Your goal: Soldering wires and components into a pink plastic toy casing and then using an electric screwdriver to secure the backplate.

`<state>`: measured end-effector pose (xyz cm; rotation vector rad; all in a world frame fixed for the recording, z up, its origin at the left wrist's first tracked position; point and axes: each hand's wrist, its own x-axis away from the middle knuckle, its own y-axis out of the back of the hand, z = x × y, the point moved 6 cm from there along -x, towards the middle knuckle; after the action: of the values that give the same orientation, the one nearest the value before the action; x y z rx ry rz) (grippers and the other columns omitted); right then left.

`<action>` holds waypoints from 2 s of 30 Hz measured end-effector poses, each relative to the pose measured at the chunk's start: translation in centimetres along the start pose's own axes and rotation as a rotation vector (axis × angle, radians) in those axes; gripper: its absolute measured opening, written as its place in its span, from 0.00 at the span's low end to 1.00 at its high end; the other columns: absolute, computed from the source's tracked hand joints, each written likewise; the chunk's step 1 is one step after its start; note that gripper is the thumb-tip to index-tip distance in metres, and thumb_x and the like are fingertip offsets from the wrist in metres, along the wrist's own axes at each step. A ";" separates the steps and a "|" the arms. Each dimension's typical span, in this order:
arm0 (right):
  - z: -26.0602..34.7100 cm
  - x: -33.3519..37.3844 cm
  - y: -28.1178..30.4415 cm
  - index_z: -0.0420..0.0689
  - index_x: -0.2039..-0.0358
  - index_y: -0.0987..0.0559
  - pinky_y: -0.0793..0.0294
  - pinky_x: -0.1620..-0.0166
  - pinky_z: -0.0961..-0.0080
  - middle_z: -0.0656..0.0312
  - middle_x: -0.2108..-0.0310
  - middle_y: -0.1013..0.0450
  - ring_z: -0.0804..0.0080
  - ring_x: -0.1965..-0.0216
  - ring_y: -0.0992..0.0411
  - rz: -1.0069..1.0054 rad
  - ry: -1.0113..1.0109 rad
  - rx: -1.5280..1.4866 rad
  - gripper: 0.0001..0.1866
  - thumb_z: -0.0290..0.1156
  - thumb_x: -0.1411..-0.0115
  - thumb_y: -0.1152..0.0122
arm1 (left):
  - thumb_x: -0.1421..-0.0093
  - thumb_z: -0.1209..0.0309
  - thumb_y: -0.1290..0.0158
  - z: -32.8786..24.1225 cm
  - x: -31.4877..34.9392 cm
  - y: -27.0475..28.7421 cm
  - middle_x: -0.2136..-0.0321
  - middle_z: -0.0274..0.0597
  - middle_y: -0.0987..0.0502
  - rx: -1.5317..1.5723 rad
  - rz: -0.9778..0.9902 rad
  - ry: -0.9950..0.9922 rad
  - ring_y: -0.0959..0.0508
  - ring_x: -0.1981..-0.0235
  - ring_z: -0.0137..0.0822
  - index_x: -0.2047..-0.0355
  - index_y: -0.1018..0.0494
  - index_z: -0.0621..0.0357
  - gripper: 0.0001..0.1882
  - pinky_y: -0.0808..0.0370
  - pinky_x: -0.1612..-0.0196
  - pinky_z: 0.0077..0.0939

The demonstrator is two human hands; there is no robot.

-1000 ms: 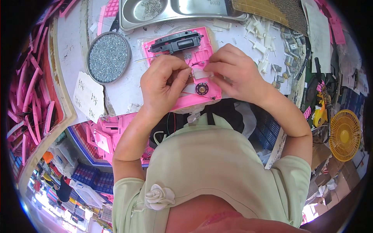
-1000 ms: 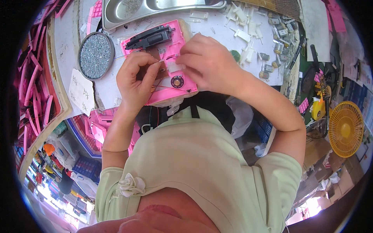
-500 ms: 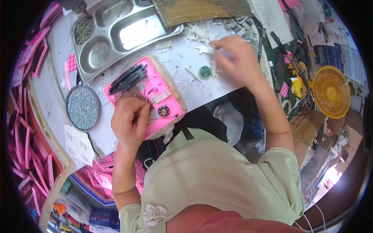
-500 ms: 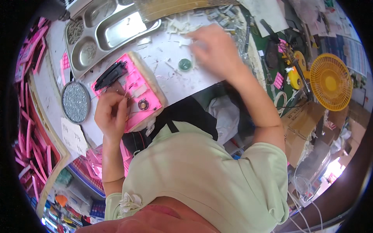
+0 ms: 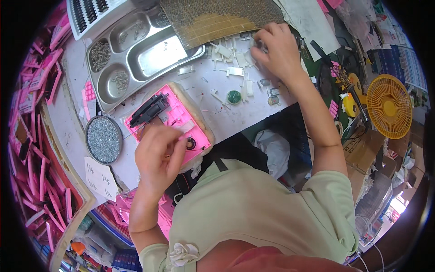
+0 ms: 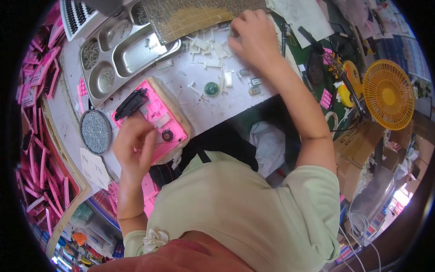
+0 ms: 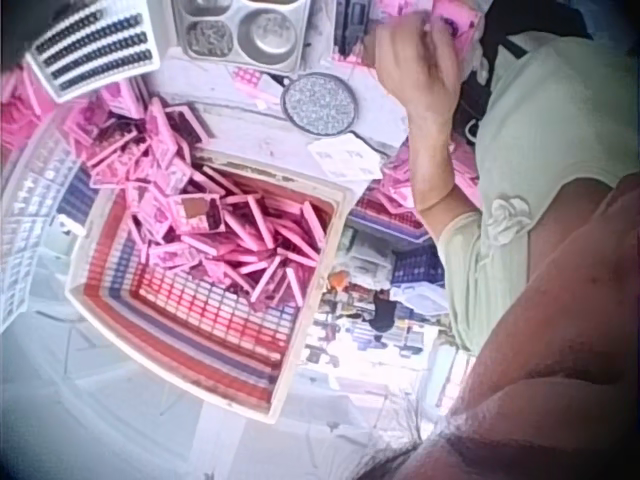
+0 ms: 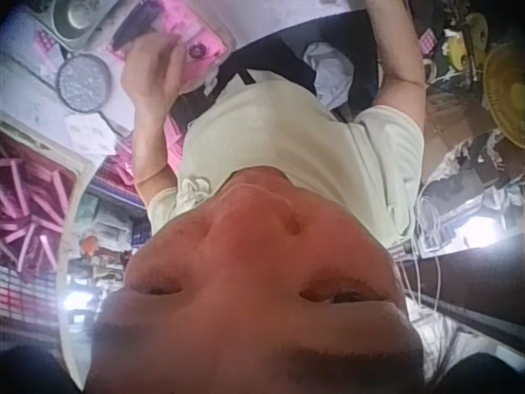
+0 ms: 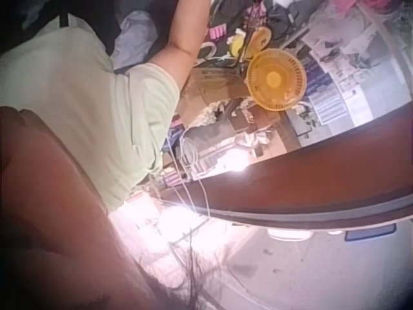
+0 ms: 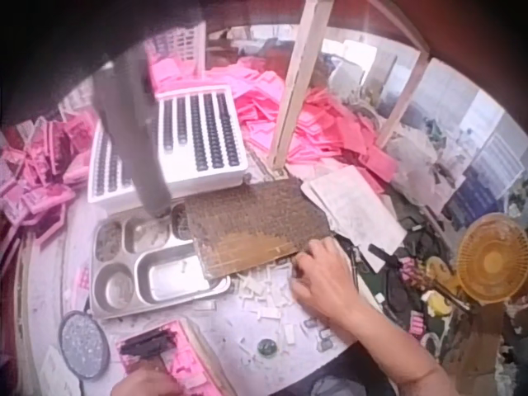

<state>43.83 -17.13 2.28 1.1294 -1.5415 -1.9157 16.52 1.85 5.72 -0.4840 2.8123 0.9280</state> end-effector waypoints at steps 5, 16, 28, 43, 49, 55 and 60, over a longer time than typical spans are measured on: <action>10.6 1.5 4.2 0.43 0.60 0.21 0.23 0.58 0.65 0.57 0.63 0.22 0.55 0.62 0.23 0.011 0.256 -0.581 0.17 0.28 0.52 0.27 | 0.36 0.66 0.39 1.0 -5.7 -3.6 0.73 0.38 0.20 0.284 0.202 0.265 0.22 0.75 0.27 0.56 0.23 0.68 0.16 0.27 0.74 0.23; 9.6 4.9 4.9 0.39 0.61 0.19 0.21 0.62 0.73 0.55 0.64 0.20 0.64 0.66 0.18 0.251 0.092 -1.163 0.11 0.26 0.43 0.29 | 0.31 0.66 0.45 0.5 -5.7 -6.3 0.73 0.32 0.22 0.846 0.839 0.725 0.27 0.77 0.18 0.55 0.24 0.67 0.13 0.33 0.75 0.14; 6.5 9.1 1.3 0.34 0.68 0.22 0.20 0.63 0.78 0.56 0.69 0.22 0.73 0.68 0.21 0.357 -0.500 -2.194 0.08 0.14 0.45 0.29 | 0.39 0.67 0.37 9.7 -20.0 -1.7 0.73 0.33 0.20 -0.242 0.116 0.126 0.26 0.73 0.23 0.63 0.19 0.62 0.10 0.28 0.67 0.21; 5.5 9.7 0.8 0.36 0.68 0.20 0.22 0.63 0.79 0.58 0.68 0.21 0.76 0.67 0.22 0.405 -0.505 -2.150 0.10 0.16 0.47 0.26 | 0.42 0.64 0.37 9.6 -21.8 -2.8 0.75 0.36 0.19 -0.367 0.100 0.126 0.24 0.74 0.25 0.63 0.18 0.63 0.14 0.26 0.67 0.23; 5.6 9.7 1.2 0.37 0.68 0.20 0.23 0.62 0.80 0.61 0.68 0.21 0.78 0.67 0.23 0.419 -0.494 -2.114 0.10 0.18 0.47 0.24 | 0.43 0.63 0.38 8.8 -22.1 -3.2 0.75 0.42 0.17 -0.489 0.136 0.098 0.19 0.74 0.35 0.67 0.18 0.62 0.13 0.23 0.65 0.30; 5.7 9.8 1.6 0.38 0.68 0.20 0.24 0.62 0.81 0.61 0.69 0.21 0.78 0.67 0.24 0.400 -0.471 -2.087 0.10 0.18 0.47 0.24 | 0.44 0.64 0.39 8.8 -22.1 -4.0 0.72 0.47 0.16 -0.606 0.061 -0.051 0.16 0.72 0.44 0.68 0.19 0.62 0.12 0.22 0.64 0.36; 5.7 9.9 2.2 0.37 0.68 0.20 0.25 0.62 0.81 0.61 0.69 0.21 0.78 0.67 0.24 0.386 -0.481 -2.057 0.10 0.18 0.47 0.24 | 0.45 0.64 0.40 9.0 -21.6 -3.5 0.74 0.47 0.16 -0.490 -0.019 -0.032 0.16 0.73 0.41 0.68 0.18 0.63 0.13 0.21 0.63 0.33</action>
<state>33.20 -21.84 1.44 -0.5242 0.5196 -2.0909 38.26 10.17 1.57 -0.5402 2.5299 1.6110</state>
